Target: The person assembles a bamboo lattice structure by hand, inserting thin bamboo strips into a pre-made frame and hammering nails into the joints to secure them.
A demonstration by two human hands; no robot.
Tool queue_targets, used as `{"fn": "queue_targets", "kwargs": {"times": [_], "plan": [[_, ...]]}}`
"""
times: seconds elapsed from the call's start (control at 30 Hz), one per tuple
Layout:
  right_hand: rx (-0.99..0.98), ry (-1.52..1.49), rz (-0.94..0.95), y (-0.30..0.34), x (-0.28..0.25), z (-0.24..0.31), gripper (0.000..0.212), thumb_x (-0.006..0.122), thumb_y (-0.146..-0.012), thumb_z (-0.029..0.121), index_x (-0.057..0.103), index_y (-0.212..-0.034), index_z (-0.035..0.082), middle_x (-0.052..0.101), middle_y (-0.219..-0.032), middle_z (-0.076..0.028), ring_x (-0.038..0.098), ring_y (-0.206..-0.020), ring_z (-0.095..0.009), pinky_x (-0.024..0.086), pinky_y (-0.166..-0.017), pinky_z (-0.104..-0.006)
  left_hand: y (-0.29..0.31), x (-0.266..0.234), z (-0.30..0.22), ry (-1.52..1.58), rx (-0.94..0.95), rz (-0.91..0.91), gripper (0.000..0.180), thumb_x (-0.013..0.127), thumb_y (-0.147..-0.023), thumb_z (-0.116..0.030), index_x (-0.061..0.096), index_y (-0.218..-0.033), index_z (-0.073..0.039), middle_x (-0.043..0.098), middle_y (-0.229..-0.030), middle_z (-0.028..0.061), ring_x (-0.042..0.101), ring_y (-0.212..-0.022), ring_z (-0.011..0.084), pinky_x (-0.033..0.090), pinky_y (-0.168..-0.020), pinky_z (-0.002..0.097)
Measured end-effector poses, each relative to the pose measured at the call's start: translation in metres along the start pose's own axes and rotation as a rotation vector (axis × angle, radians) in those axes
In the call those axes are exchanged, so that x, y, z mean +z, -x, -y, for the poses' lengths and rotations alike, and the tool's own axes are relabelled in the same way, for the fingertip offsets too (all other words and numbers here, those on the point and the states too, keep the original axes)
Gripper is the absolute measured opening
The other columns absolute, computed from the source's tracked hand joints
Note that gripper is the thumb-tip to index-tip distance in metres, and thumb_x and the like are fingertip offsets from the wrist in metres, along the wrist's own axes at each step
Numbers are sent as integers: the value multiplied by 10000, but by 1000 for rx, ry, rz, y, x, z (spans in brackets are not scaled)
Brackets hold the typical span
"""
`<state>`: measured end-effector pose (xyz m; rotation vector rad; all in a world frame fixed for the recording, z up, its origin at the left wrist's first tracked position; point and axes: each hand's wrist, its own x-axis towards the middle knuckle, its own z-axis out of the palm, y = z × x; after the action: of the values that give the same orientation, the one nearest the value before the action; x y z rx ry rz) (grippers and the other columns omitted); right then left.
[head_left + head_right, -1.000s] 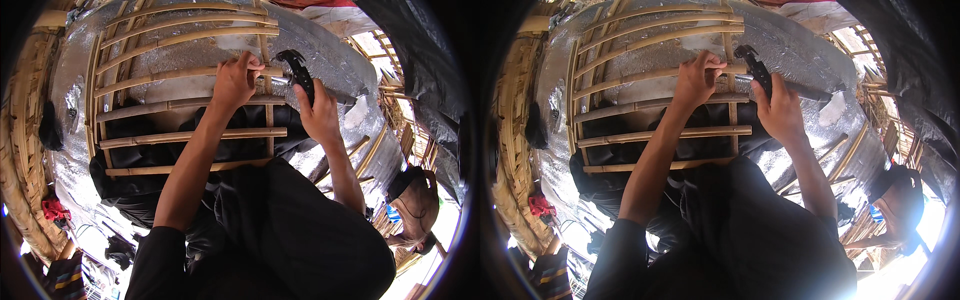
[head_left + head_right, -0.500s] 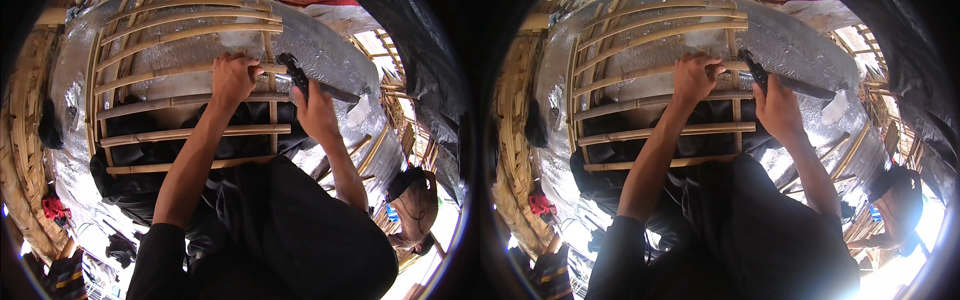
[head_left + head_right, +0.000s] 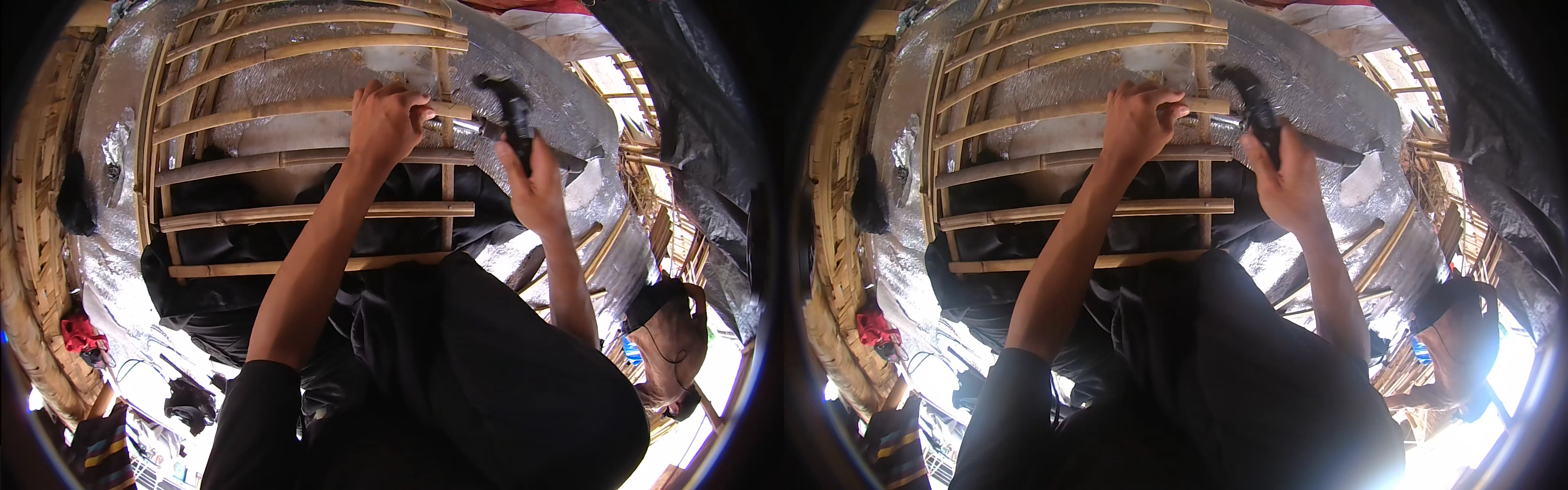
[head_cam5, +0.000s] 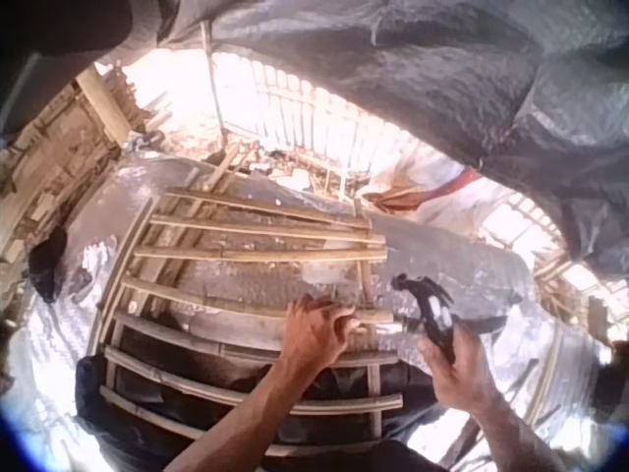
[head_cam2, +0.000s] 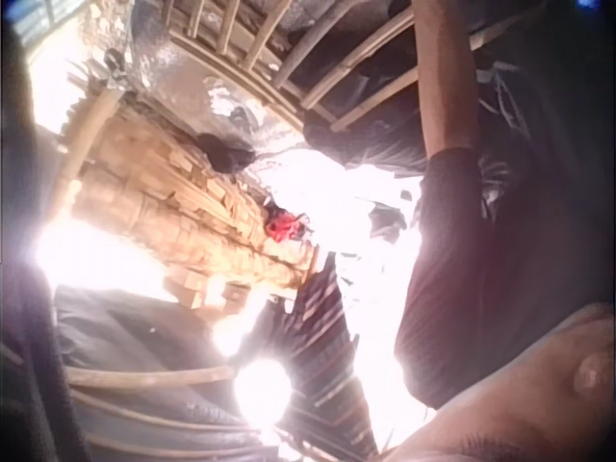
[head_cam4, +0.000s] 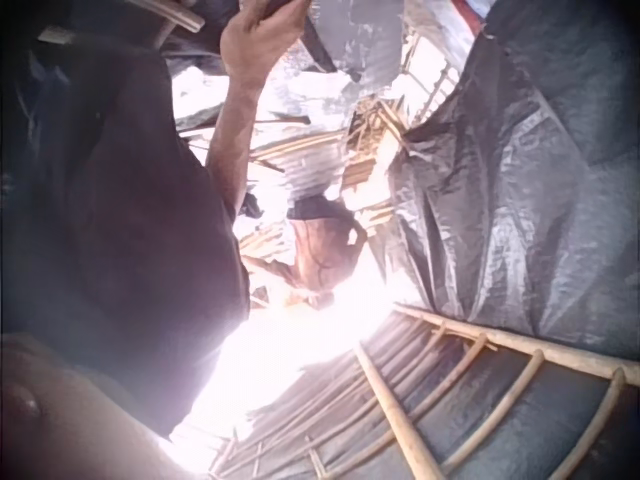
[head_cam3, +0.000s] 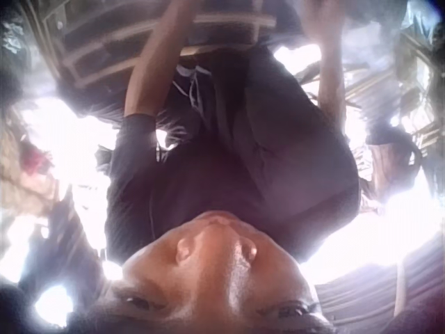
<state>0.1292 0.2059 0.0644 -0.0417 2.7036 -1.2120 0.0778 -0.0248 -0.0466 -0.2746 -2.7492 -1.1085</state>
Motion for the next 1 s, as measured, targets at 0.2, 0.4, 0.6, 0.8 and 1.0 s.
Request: {"fn": "queue_targets", "kwargs": {"times": [0.2, 0.4, 0.6, 0.8, 1.0], "plan": [[96, 9, -20, -3, 13, -2, 402, 532, -1132, 367, 611, -1025, -12, 661, -728, -157, 684, -596, -325, 503, -584, -419, -2, -1, 0, -7, 22, -29, 166, 868, -836, -244, 849, -984, -171, 786, -934, 6, 662, -915, 300, 481, -847, 446], [-143, 214, -245, 6, 31, -5, 428, 495, -1136, 362, 592, -981, -25, 648, -713, -212, 696, -666, -477, 501, -579, -512, 1, -1, -2, -33, 30, -30, 160, 855, -846, -244, 850, -994, -182, 779, -930, 16, 666, -921, 314, 486, -855, 455], [-182, 170, -349, 3, 12, 24, 334, 520, -1119, 305, 629, -1023, 4, 682, -740, -218, 700, -709, -496, 551, -623, -532, 1, -3, -1, -35, 5, 3, 159, 842, -863, -255, 852, -1008, -190, 792, -969, 19, 674, -954, 324, 491, -874, 461], [50, 178, -134, 2, 19, -12, 465, 467, -1138, 403, 635, -1076, -26, 694, -895, -280, 710, -869, -473, 535, -691, -570, -13, 1, 5, -6, 23, -19, 159, 847, -850, -254, 858, -997, -196, 794, -986, 27, 679, -955, 317, 499, -896, 450], [-5, 353, -105, 4, 44, -29, 435, 485, -1130, 376, 691, -1039, 4, 713, -887, -263, 711, -855, -468, 545, -774, -516, 4, 1, -1, 11, -2, 63, 164, 855, -843, -265, 861, -1003, -231, 793, -1005, 21, 680, -995, 314, 501, -928, 452]]}}
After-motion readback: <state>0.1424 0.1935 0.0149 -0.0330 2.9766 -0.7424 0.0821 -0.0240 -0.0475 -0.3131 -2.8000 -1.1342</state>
